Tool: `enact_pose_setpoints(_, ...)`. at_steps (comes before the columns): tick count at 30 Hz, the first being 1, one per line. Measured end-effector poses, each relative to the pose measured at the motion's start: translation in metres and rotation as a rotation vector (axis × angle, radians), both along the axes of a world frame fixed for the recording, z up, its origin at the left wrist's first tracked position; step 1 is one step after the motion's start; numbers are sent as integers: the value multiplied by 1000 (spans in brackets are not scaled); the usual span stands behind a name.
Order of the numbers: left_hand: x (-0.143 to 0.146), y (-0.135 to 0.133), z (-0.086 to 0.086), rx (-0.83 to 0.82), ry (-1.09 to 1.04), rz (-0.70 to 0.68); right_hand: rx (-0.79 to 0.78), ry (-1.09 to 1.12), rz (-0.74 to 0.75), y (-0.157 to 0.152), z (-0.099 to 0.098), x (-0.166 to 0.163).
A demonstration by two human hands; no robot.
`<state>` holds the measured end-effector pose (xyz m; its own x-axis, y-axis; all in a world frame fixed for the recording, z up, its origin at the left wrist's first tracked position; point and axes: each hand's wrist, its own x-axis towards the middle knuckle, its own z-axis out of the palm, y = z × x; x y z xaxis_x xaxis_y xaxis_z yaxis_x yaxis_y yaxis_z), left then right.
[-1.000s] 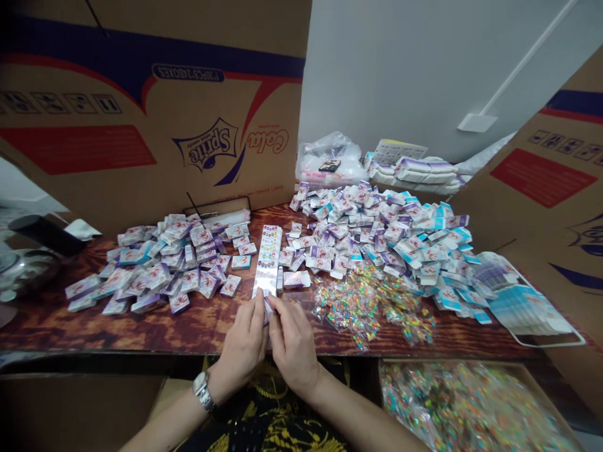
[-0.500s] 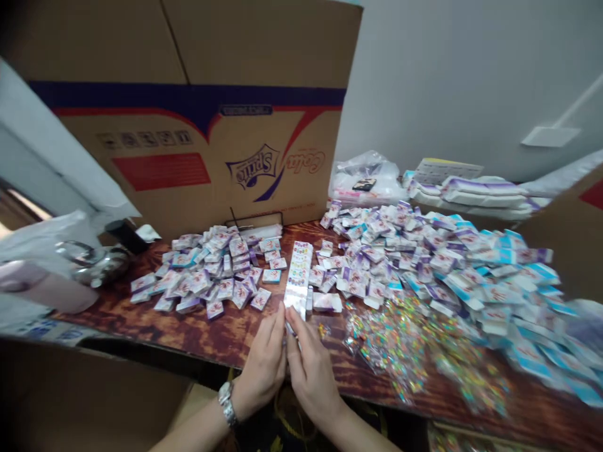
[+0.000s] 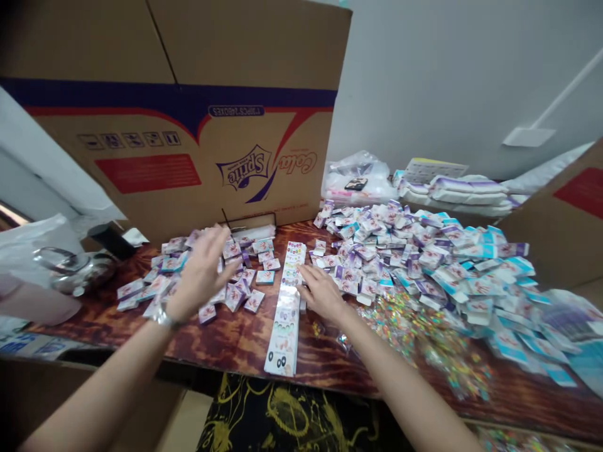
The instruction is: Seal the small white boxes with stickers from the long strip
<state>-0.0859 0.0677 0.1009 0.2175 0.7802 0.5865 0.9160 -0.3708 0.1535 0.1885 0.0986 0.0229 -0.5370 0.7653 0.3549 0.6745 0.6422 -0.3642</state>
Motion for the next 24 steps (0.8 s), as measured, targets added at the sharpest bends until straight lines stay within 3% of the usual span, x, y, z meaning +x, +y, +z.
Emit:
enact_pose_setpoints(3,54,-48,-47,-247,29,-306,-42,-228,45,15,-19,0)
enact_pose_setpoints(6,91,-83,-92,-354,54,-315,-85,-351,51,22,-35,-6)
enact_pose_setpoints(9,103,-93,-113,-385,59,-305,-91,-379,44,25,-42,-13)
enact_pose_setpoints(19,103,-91,-112,-427,-4,-337,39,-174,-17,10,-40,-22)
enact_pose_setpoints(21,102,-92,-106,-466,-176,-347,57,-156,-17,8,-29,-20)
enact_pose_setpoints(24,100,-95,-86,-642,-706,-266,113,-102,-4,-8,2,-9)
